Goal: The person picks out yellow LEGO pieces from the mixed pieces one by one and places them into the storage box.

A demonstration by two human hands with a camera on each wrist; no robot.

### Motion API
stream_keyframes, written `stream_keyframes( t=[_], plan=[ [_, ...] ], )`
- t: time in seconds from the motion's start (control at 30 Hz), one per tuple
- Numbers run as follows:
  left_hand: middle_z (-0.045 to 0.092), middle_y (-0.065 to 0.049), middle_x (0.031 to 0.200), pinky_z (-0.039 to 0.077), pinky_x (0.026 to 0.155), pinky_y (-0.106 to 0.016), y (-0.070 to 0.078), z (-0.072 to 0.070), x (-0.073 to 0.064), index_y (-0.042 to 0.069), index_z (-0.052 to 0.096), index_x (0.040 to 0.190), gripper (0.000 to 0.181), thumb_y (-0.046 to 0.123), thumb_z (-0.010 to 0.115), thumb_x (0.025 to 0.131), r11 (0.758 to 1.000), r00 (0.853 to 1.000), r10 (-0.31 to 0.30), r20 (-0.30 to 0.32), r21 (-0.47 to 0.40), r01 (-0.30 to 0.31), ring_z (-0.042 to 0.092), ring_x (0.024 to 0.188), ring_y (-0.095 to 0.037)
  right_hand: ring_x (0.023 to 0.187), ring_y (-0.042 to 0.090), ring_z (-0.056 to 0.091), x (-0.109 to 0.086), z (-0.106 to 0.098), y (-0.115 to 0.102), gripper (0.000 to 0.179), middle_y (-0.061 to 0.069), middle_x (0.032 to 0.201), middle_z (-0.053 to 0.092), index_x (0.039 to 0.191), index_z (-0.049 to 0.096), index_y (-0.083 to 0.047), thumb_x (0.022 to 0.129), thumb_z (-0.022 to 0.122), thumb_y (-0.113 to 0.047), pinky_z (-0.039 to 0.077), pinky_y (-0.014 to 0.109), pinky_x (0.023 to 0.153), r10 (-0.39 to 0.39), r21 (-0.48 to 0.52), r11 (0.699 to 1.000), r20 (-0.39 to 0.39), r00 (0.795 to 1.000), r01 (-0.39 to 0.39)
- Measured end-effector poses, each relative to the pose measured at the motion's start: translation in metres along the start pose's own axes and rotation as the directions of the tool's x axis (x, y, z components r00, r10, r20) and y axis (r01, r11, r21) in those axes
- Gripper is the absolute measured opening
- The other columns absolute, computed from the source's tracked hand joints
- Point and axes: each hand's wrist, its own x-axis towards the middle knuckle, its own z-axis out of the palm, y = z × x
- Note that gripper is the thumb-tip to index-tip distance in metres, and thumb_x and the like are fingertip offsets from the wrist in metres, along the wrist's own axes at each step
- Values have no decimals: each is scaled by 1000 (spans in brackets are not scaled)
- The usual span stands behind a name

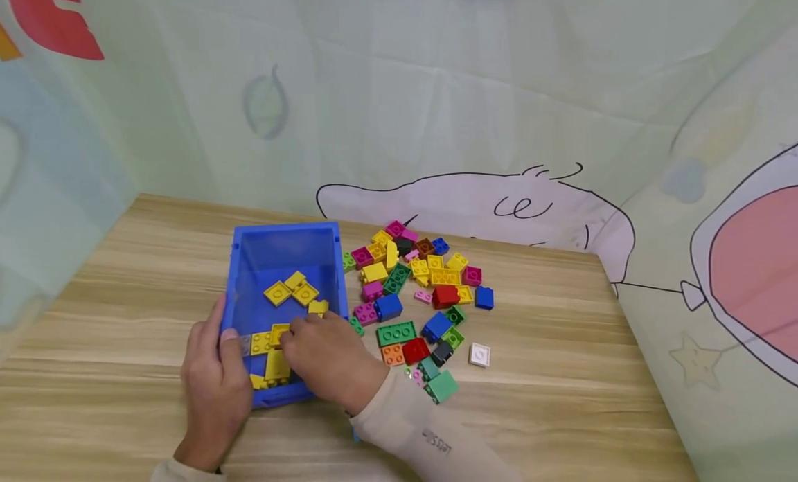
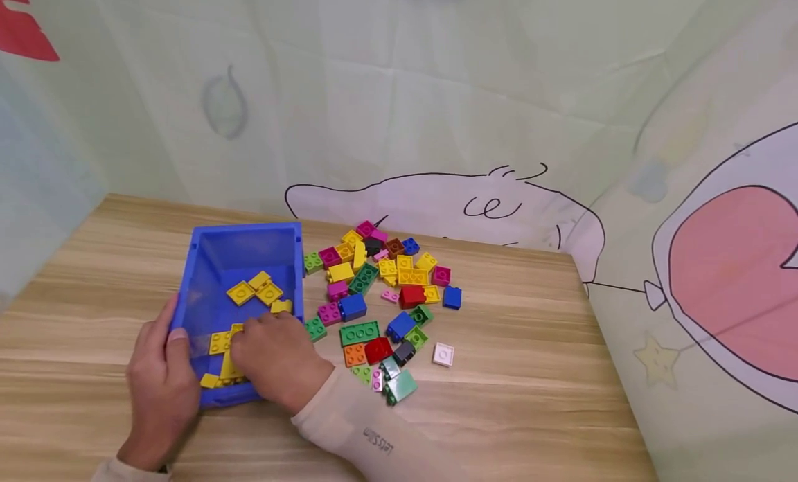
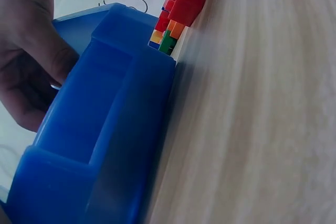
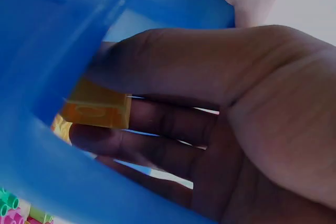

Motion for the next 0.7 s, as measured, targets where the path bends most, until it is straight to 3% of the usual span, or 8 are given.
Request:
stream_keyframes(
  t=[0.27,0.43,0.7],
  plan=[
    [53,-24,101,35,69,-28,0,0,0,5,45,151,47,9,40,104,1000,1000,1,2,1,-1,46,80,-22,96,15,60,4,6,-6,42,-4,113,69,126,68,-24,88,77,-40,50,34,89,34,-142,990,91,995,-21],
    [53,-24,100,35,69,-29,0,1,1,5,45,151,47,10,40,104,1000,1000,8,-1,-1,-8,46,80,-23,97,16,58,6,8,-7,47,-5,115,68,128,67,-26,85,79,-43,48,36,93,61,-145,989,124,990,-43],
    [53,-25,102,36,73,-30,0,0,0,7,45,151,47,11,40,105,1000,1000,9,-5,-3,-9,48,82,-25,97,15,57,6,9,-8,46,-6,115,68,127,68,-26,86,78,-43,48,34,92,67,-146,988,106,992,-51]
  ],
)
